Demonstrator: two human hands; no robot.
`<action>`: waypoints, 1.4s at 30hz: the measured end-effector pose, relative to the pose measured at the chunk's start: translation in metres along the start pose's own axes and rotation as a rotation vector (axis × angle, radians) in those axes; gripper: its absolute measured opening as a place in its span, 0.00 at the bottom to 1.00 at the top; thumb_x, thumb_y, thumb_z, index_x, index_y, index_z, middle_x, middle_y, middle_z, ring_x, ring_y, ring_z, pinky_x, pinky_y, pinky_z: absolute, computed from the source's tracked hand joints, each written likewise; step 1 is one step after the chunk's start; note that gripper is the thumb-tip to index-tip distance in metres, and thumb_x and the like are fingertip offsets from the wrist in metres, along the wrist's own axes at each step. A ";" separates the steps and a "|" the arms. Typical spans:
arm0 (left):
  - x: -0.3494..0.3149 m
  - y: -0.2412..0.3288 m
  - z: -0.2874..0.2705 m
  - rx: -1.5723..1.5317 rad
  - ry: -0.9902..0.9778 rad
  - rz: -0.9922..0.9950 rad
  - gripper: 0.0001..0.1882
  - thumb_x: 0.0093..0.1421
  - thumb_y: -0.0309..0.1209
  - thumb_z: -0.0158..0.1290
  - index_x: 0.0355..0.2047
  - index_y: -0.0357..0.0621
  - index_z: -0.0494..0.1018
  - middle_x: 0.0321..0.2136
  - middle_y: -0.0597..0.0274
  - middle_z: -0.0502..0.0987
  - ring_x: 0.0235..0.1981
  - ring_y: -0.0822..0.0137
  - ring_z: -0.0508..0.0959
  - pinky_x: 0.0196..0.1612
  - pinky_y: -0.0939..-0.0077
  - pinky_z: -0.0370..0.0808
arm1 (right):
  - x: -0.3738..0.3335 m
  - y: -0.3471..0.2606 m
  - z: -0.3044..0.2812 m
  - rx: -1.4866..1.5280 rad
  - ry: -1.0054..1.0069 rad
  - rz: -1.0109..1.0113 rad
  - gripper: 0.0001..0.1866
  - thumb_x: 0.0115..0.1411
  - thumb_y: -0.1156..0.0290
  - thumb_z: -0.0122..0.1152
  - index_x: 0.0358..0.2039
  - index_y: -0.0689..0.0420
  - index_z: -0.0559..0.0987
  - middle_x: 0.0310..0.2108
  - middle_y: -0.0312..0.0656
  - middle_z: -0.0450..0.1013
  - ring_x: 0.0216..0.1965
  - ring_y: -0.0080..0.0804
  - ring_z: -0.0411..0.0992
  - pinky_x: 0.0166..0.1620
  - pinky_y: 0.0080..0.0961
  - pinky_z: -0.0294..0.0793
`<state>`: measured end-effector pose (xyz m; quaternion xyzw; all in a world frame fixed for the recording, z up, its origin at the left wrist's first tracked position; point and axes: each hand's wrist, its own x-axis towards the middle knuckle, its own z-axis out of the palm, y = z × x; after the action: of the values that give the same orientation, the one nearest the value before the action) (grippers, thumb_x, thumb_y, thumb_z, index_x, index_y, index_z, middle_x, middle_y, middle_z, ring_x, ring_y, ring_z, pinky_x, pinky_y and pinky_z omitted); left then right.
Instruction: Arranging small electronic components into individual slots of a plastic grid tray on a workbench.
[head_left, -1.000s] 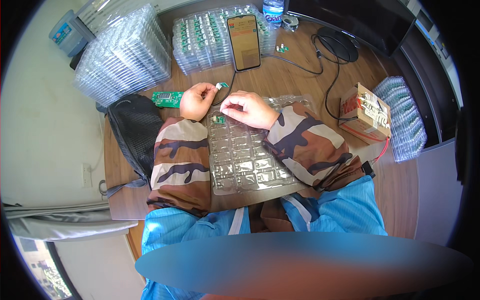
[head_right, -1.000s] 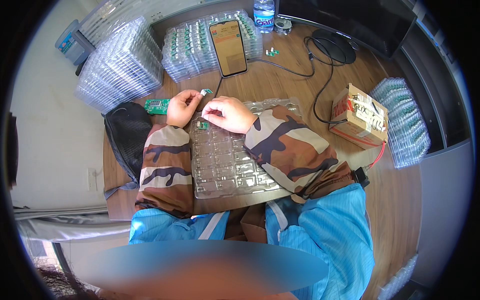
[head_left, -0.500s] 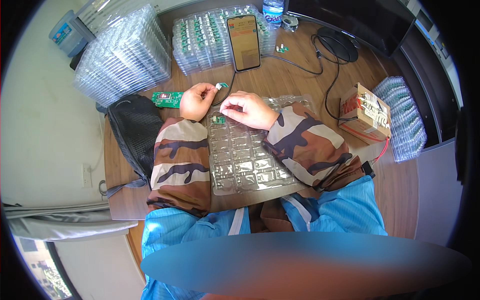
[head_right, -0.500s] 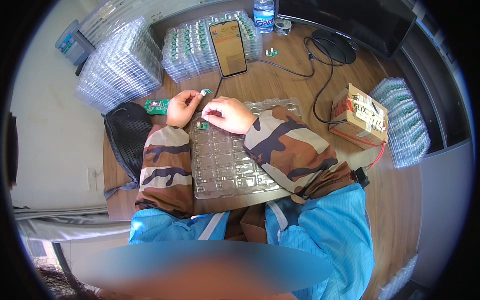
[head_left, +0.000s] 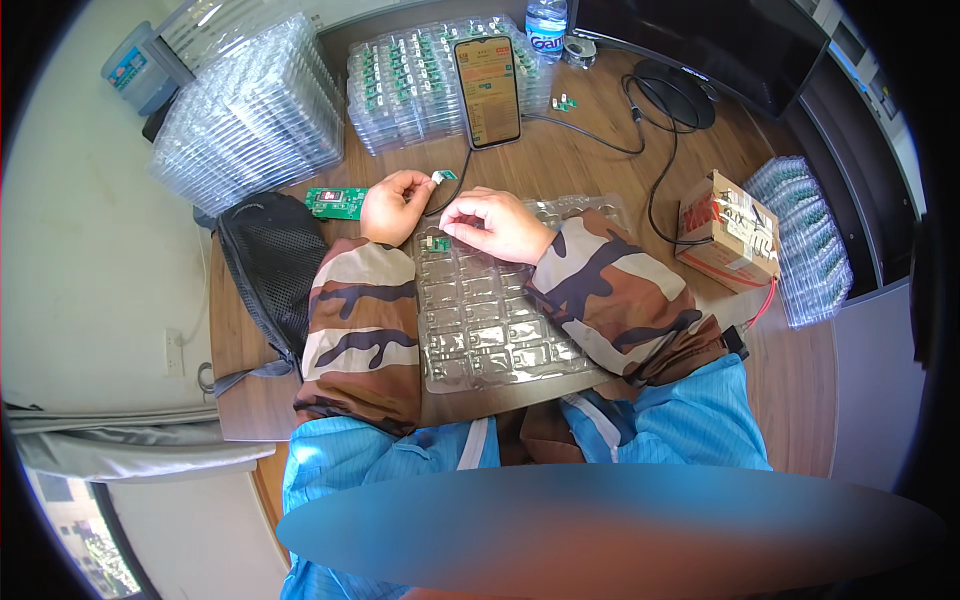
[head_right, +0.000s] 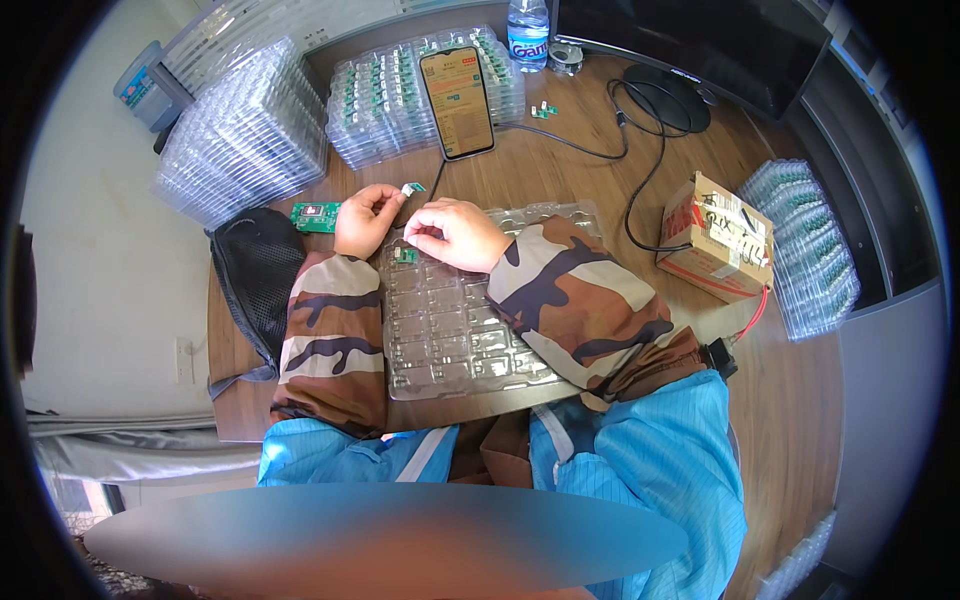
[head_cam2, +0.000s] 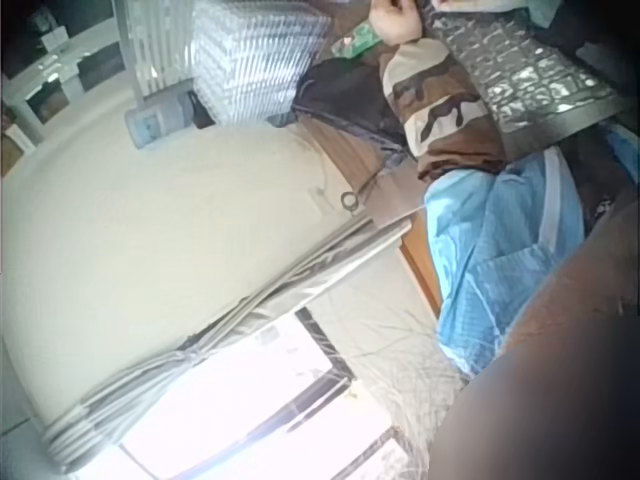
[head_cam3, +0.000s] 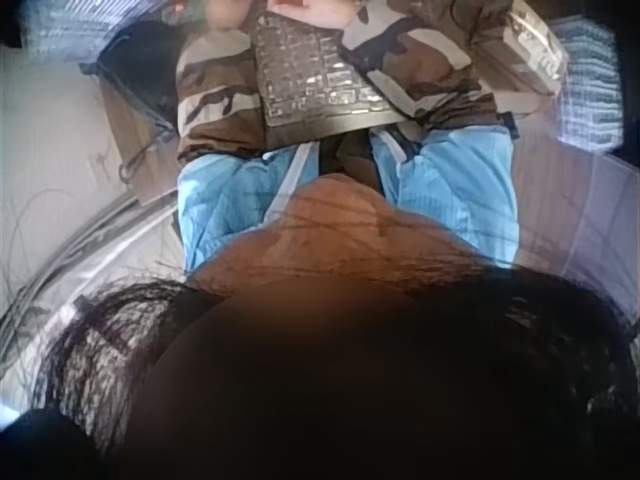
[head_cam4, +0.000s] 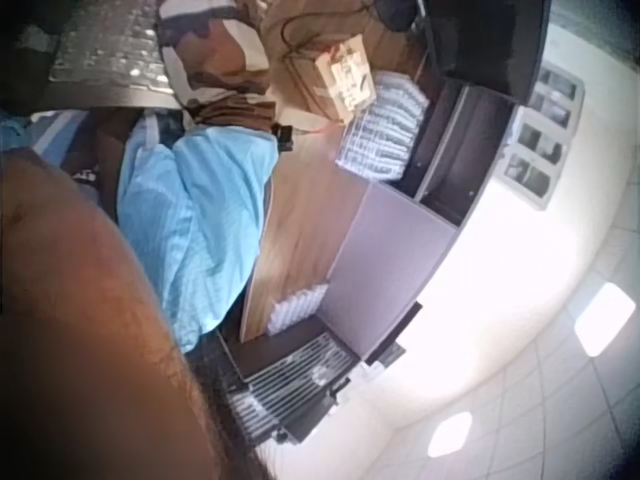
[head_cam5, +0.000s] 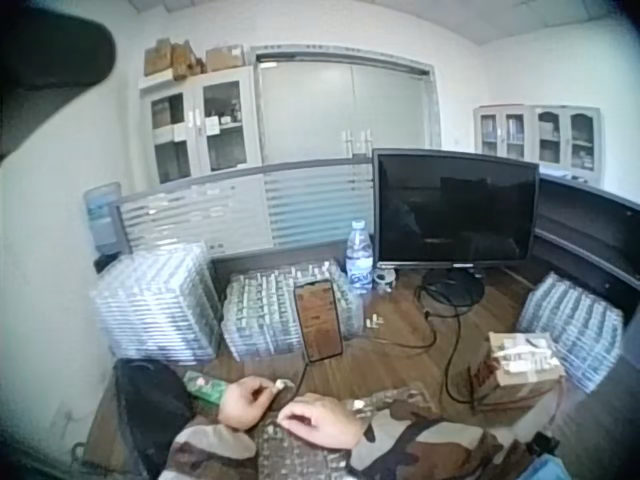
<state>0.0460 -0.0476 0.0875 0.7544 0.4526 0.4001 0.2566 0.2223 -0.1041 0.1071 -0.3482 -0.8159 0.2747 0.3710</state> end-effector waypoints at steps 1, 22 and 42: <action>0.000 0.001 0.000 -0.010 -0.026 -0.019 0.07 0.49 0.31 0.53 0.25 0.39 0.73 0.21 0.59 0.73 0.19 0.72 0.72 0.24 0.80 0.67 | 0.000 0.000 0.000 0.020 0.016 -0.044 0.05 0.50 0.71 0.54 0.27 0.58 0.73 0.25 0.38 0.70 0.30 0.33 0.68 0.33 0.26 0.67; -0.001 -0.001 0.002 -0.012 -0.006 -0.007 0.08 0.48 0.32 0.53 0.25 0.41 0.73 0.20 0.59 0.73 0.18 0.71 0.71 0.23 0.79 0.67 | -0.001 0.001 0.000 -0.020 0.021 -0.071 0.05 0.50 0.71 0.53 0.26 0.57 0.73 0.25 0.38 0.70 0.30 0.34 0.67 0.34 0.26 0.66; 0.001 -0.005 0.005 -0.011 0.013 0.049 0.08 0.48 0.33 0.53 0.25 0.41 0.73 0.18 0.59 0.73 0.17 0.70 0.72 0.22 0.79 0.67 | -0.012 -0.033 -0.028 -0.270 -0.185 -0.110 0.08 0.49 0.68 0.53 0.30 0.56 0.72 0.30 0.40 0.69 0.34 0.37 0.66 0.37 0.29 0.66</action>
<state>0.0485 -0.0450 0.0815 0.7613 0.4334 0.4138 0.2477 0.2381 -0.1286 0.1414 -0.3229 -0.8939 0.1728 0.2584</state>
